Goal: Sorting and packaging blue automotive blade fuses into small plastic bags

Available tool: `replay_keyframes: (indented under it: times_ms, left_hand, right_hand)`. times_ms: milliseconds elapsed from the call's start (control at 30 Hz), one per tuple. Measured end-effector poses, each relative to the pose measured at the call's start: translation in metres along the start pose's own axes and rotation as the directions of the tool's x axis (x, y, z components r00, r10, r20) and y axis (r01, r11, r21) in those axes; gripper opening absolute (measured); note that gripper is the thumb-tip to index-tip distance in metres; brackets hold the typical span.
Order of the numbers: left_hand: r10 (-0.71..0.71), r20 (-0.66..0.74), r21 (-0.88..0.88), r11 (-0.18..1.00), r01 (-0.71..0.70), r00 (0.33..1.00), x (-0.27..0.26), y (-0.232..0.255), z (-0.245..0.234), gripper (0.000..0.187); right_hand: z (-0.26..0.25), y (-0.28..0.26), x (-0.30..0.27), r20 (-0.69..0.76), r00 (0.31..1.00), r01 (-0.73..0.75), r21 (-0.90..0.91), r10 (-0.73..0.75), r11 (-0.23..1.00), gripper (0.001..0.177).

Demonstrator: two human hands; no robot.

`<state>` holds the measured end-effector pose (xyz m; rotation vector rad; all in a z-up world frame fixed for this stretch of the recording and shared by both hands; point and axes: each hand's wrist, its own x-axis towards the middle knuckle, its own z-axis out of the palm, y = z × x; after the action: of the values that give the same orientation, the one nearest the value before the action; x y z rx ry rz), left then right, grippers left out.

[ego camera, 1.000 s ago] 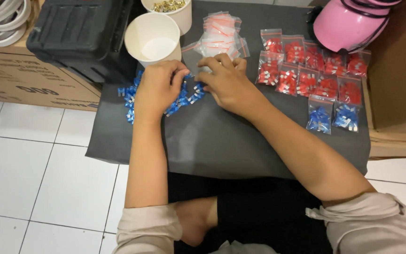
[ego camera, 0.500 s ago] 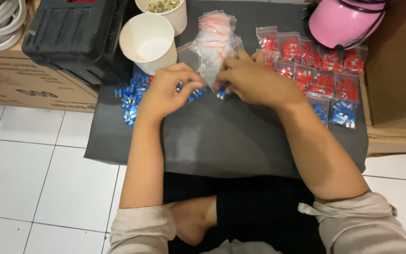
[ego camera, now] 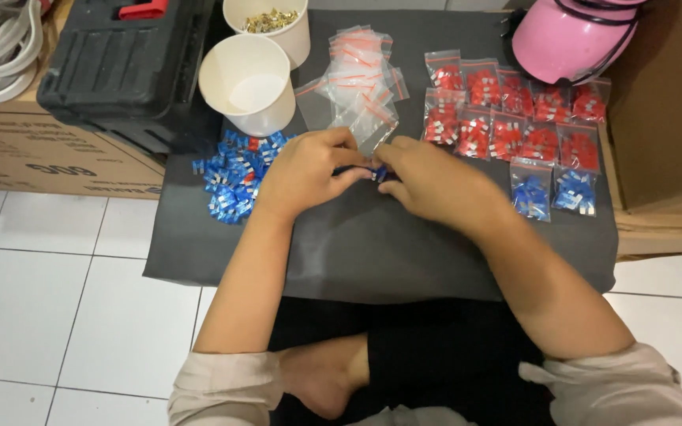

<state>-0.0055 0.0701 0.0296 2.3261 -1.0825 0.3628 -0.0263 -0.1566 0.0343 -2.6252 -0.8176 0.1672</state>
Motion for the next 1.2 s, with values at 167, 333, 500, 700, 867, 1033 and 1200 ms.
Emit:
replay_keyframes:
  times_ms: [167,333,500,700,867,1033,1200]
  left_hand:
    - [-0.014,0.022,-0.036,0.999,0.015,1.0,-0.002,0.0,0.0,0.007]
    - [-0.011,0.031,-0.073,0.997,0.014,0.999,-0.003,-0.008,0.007,0.008]
    - [-0.011,0.038,-0.1,0.995,0.015,0.999,-0.004,-0.011,0.012,0.01]
    - [0.093,0.03,-0.073,0.993,-0.09,0.995,-0.002,-0.004,0.016,0.021]
    - [0.259,0.017,0.037,0.965,-0.259,0.966,0.008,0.004,0.038,0.015]
    - [0.381,-0.041,0.069,0.923,-0.377,0.924,0.013,0.006,0.056,0.017]
    - [0.273,-0.178,0.193,0.952,-0.238,0.945,0.004,-0.001,0.051,0.02]
  right_hand:
    - [0.015,-0.017,-0.022,-0.155,0.986,-0.076,-0.047,0.068,0.996,0.032]
    - [0.033,-0.019,-0.024,-0.346,0.935,-0.082,0.012,0.081,0.997,0.019]
    - [0.04,-0.022,-0.025,-0.443,0.894,-0.07,-0.001,0.062,0.998,0.02]
    - [0.044,-0.02,-0.05,-0.503,0.861,-0.091,-0.002,0.078,0.996,0.021]
    - [0.035,-0.044,-0.081,-0.562,0.82,-0.156,-0.04,0.107,0.987,0.035]
    - [0.043,-0.039,-0.096,-0.602,0.785,-0.222,-0.053,0.146,0.974,0.041]
    - [0.037,-0.05,-0.094,-0.631,0.731,-0.293,0.055,0.261,0.955,0.052]
